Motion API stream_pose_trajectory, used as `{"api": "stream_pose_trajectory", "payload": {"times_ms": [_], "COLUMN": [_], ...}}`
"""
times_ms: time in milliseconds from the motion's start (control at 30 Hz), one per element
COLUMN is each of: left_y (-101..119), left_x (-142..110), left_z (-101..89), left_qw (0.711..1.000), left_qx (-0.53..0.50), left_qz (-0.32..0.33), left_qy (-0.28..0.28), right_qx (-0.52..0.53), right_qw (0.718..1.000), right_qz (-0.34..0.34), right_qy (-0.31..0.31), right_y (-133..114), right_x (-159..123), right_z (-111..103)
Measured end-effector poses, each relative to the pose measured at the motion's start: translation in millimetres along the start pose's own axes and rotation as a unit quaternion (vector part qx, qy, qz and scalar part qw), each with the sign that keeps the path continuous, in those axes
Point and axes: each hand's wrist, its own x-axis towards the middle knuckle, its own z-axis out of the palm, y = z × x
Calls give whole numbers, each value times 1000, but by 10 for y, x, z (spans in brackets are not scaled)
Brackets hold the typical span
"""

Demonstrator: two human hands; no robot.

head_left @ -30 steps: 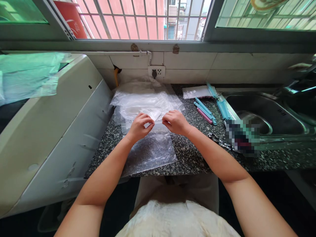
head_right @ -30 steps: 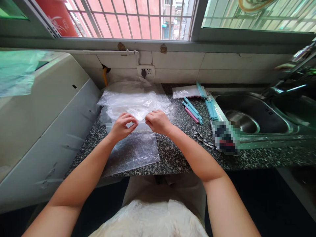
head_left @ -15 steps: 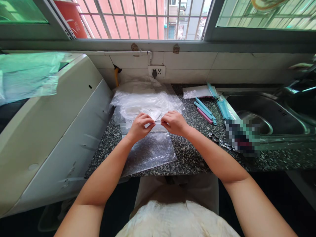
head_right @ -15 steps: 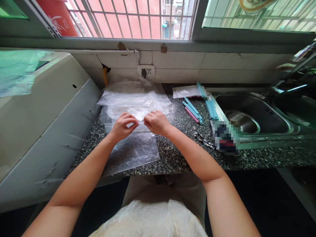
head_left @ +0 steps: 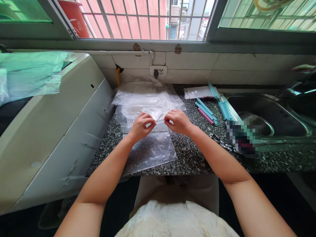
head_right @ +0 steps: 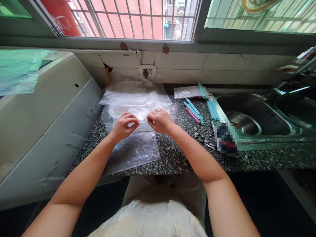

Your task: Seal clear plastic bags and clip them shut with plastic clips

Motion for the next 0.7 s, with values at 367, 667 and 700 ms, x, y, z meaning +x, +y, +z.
{"api": "stream_pose_trajectory", "payload": {"times_ms": [367, 667, 700], "left_y": [16, 50, 52], "left_x": [6, 2, 2], "left_z": [1, -11, -9], "left_qw": [1000, 1000, 1000], "left_qx": [-5, -13, -14], "left_qz": [-18, -26, -22], "left_qy": [-11, 3, 7], "right_qx": [-10, -16, -16], "right_qw": [1000, 1000, 1000], "right_qz": [-15, -19, -20], "right_qy": [-4, 7, 8], "right_y": [-1, -26, -31], "right_x": [7, 9, 9], "right_z": [15, 26, 34]}}
